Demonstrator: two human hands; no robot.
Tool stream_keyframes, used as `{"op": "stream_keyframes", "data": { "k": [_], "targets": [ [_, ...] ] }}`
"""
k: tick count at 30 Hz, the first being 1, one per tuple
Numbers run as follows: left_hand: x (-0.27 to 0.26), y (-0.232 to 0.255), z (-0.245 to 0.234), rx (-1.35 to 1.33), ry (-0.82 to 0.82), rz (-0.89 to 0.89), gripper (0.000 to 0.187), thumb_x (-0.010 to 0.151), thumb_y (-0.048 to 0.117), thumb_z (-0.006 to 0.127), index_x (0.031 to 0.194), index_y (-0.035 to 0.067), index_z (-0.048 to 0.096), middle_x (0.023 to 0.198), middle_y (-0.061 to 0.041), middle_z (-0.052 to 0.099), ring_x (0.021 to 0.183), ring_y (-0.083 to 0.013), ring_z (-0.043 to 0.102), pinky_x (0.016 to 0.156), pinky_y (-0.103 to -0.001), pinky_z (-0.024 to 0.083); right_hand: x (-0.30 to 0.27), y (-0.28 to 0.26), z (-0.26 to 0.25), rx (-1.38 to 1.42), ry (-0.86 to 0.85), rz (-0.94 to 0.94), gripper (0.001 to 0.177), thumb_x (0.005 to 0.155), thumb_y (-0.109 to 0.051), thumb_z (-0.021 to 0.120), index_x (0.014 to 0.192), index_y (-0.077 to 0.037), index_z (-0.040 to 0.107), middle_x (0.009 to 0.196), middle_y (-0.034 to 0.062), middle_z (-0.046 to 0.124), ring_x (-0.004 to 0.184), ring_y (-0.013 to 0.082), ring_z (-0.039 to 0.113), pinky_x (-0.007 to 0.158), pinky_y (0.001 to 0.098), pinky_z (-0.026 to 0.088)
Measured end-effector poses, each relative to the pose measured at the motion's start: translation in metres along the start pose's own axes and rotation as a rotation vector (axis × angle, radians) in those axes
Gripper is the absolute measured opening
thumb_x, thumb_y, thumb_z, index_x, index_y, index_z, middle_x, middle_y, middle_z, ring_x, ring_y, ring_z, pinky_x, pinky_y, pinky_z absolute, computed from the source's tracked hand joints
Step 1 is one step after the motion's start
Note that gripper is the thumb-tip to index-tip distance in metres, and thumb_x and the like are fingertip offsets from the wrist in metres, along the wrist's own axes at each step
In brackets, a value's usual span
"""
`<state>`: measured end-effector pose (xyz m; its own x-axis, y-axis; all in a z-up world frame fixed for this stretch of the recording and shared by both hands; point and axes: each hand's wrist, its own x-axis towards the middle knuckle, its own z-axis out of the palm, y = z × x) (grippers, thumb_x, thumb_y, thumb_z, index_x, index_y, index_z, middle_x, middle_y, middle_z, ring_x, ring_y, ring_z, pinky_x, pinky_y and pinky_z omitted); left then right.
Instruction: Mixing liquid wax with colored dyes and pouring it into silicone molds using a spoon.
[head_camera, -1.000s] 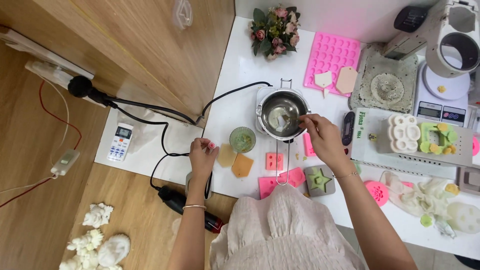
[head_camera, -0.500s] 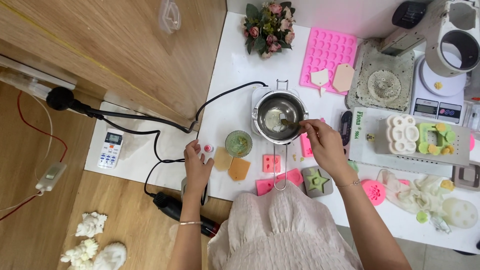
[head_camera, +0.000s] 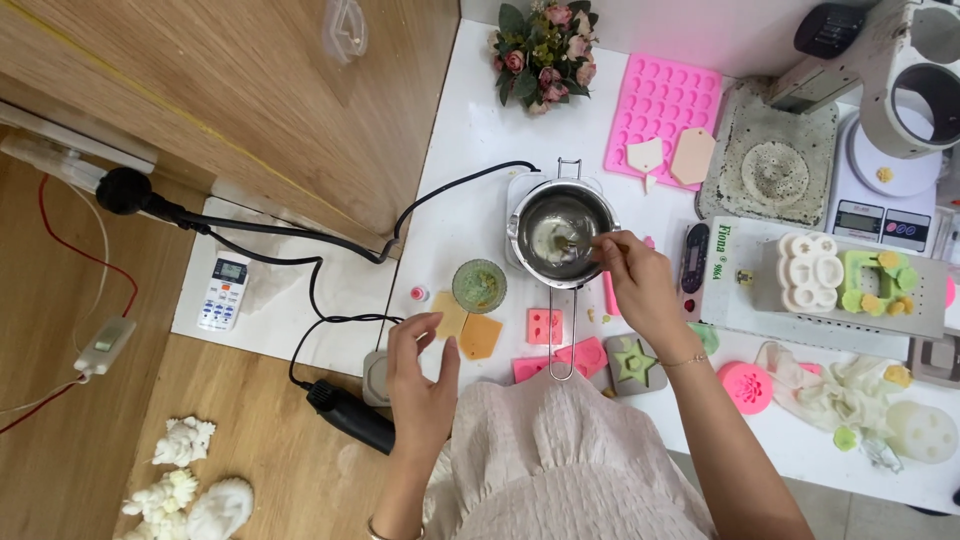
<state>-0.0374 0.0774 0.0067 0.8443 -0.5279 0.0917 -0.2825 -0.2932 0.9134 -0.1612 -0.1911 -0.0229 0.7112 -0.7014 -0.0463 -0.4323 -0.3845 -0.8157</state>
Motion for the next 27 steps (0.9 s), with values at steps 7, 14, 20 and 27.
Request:
{"op": "stream_keyframes", "data": {
  "k": [7,14,20,27],
  "targets": [
    [-0.028,0.002,0.016,-0.019,-0.095,-0.011,0.029,0.089,0.0,0.071,0.117,0.001,0.062,0.115,-0.013,0.065,0.102,-0.0239,0.067,0.09,-0.035,0.055,0.002,-0.003,-0.004,0.018,0.027,0.123,0.024,0.107,-0.013,0.051,0.113,0.002,0.068,0.09,0.0113,0.078,0.08,0.0172,0.074,0.073,0.0301,0.056],
    [-0.034,-0.007,0.01,-0.041,-0.099,-0.068,0.022,0.09,-0.001,0.068,0.111,0.002,0.064,0.11,-0.011,0.067,0.095,-0.0212,0.071,0.084,-0.032,0.057,-0.002,0.001,-0.016,0.231,0.061,0.108,0.026,0.109,-0.014,0.05,0.118,0.001,0.069,0.092,0.0076,0.074,0.078,0.0116,0.067,0.067,0.0262,0.054],
    [-0.027,-0.003,0.008,-0.013,-0.104,-0.064,0.018,0.091,-0.003,0.067,0.108,0.002,0.065,0.109,-0.01,0.067,0.094,-0.0205,0.071,0.084,-0.031,0.057,-0.003,-0.004,-0.005,0.12,-0.03,0.13,0.023,0.106,-0.013,0.053,0.116,0.0,0.069,0.088,0.007,0.076,0.074,0.0114,0.069,0.063,0.0265,0.054],
    [-0.029,-0.002,0.013,-0.017,-0.138,-0.076,0.017,0.091,-0.002,0.066,0.107,0.003,0.066,0.108,-0.009,0.066,0.093,-0.0201,0.071,0.084,-0.03,0.057,-0.004,0.002,-0.008,-0.08,0.058,0.096,0.022,0.108,-0.014,0.054,0.114,0.002,0.068,0.086,0.0117,0.076,0.075,0.0142,0.073,0.066,0.0285,0.055]
  ]
}}
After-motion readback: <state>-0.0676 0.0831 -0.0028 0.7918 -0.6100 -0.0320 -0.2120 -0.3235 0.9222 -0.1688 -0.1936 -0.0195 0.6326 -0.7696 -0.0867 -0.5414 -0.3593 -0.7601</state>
